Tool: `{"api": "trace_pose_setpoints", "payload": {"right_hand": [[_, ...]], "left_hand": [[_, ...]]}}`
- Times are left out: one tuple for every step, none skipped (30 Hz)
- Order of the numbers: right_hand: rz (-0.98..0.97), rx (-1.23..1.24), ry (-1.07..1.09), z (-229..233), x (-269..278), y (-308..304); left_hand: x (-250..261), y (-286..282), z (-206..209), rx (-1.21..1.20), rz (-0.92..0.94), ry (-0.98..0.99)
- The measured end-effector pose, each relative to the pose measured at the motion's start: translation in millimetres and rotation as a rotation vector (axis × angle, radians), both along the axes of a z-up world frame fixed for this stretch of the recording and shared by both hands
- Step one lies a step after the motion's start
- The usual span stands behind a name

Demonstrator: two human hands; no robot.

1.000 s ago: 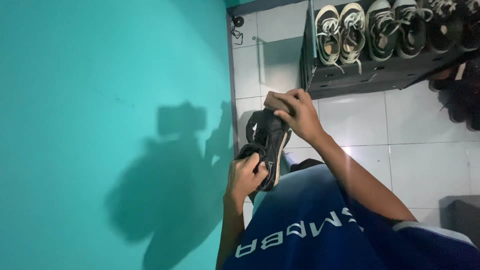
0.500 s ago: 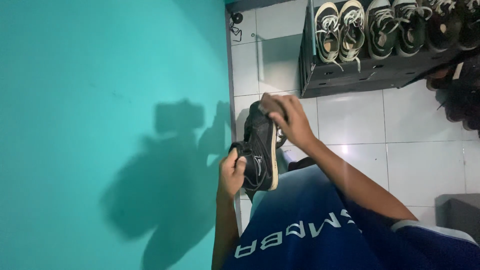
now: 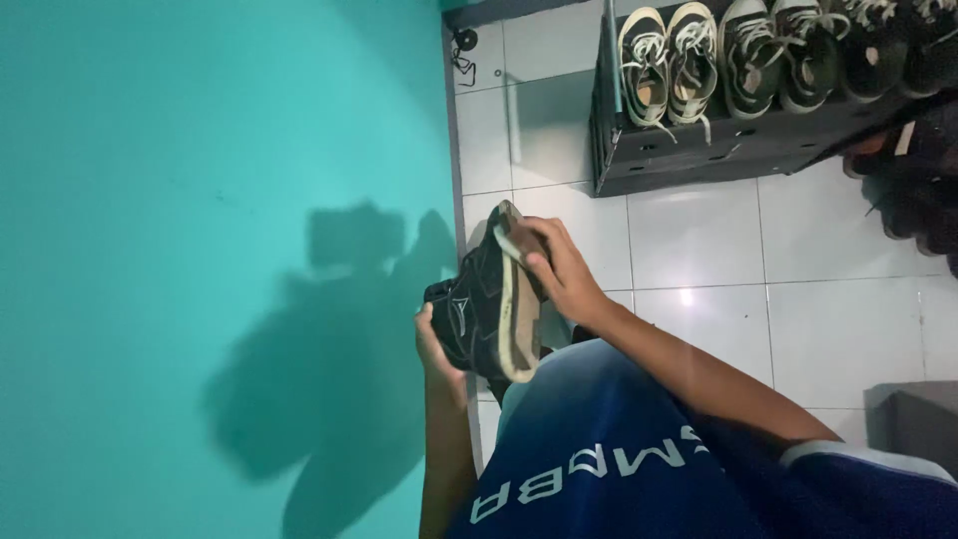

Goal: The person picks up a black sneaker from a shoe rack and uses a brush to scrub the upper, sides, and sole. They then place the shoe back on the rack, pick up a second black sneaker, and repeat the brushing process on the upper and sole.

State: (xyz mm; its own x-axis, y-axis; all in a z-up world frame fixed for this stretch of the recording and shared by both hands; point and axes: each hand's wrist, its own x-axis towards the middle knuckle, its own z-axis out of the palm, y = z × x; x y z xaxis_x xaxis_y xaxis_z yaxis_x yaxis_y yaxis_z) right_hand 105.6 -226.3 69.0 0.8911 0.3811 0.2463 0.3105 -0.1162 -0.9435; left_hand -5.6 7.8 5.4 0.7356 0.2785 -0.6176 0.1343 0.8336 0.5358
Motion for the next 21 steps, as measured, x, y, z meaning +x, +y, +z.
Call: {"api": "trace_pose_setpoints", "payload": {"right_hand": [[-0.032,-0.023,0.019,-2.5,6.3,1.4],[-0.063,-0.046,0.038,-6.1,11.6,2.8],[-0.097,-0.011,0.148,-10.8,16.0,3.1],[-0.13,0.024,0.258,-15.4,20.1,2.3],[-0.163,0.054,0.367,-18.5,22.8,-1.7],[-0.194,0.025,0.299,-20.2,22.3,-8.4],[-0.219,-0.003,0.227,-20.8,21.7,-14.3],[-0.243,-0.03,0.155,-20.0,20.8,-15.7],[-0.204,-0.027,0.076,-17.2,17.5,-14.4],[-0.164,-0.023,-0.003,-12.6,13.7,-14.0],[-0.126,-0.021,-0.078,-6.6,9.7,-15.7],[-0.06,-0.085,-0.158,0.1,6.1,-16.2],[-0.001,-0.146,-0.242,6.7,4.3,-13.1],[0.058,-0.208,-0.325,12.1,4.1,-9.5],[0.012,-0.212,-0.317,15.2,7.1,-7.4],[-0.034,-0.217,-0.309,15.6,13.9,-5.8],[-0.076,-0.217,-0.303,13.3,21.9,-4.5],[-0.129,-0.247,-0.244,9.6,31.1,-5.6],[-0.181,-0.275,-0.183,5.5,40.7,-7.5],[-0.232,-0.303,-0.122,1.3,46.2,-10.0],[-0.245,-0.279,-0.065,-2.9,49.5,-15.3]], "left_hand": [[-1.1,-0.7,0.6,-0.023,0.007,-0.019],[-1.3,-1.8,-0.4,-0.045,0.015,-0.038],[-2.1,-2.5,-2.9,-0.068,0.022,-0.058],[-4.0,-2.7,-5.8,-0.099,0.025,-0.101],[-5.0,-5.4,-9.7,-0.134,0.03,-0.143],[-5.9,-7.5,-13.6,-0.169,0.034,-0.186],[-4.3,-9.2,-18.4,-0.128,0.044,-0.23],[-0.9,-11.3,-22.6,-0.087,0.054,-0.274],[-0.6,-13.6,-23.6,-0.047,0.066,-0.314],[0.4,-14.9,-21.9,-0.082,0.078,-0.255],[2.1,-16.9,-18.8,-0.12,0.089,-0.194],[3.0,-19.9,-14.8,-0.158,0.099,-0.134],[7.3,-20.4,-10.2,-0.146,0.065,-0.184],[12.1,-20.5,-5.7,-0.134,0.031,-0.235],[14.9,-22.7,-1.8,-0.126,-0.007,-0.283],[14.5,-25.8,2.5,-0.13,-0.004,-0.258],[12.1,-27.1,7.1,-0.13,0.003,-0.236],[11.4,-28.2,10.5,-0.13,0.01,-0.213],[10.7,-28.4,13.6,-0.161,-0.004,-0.227],[8.5,-28.1,15.9,-0.192,-0.019,-0.241],[8.5,-27.6,16.1,-0.223,-0.032,-0.258]]}}
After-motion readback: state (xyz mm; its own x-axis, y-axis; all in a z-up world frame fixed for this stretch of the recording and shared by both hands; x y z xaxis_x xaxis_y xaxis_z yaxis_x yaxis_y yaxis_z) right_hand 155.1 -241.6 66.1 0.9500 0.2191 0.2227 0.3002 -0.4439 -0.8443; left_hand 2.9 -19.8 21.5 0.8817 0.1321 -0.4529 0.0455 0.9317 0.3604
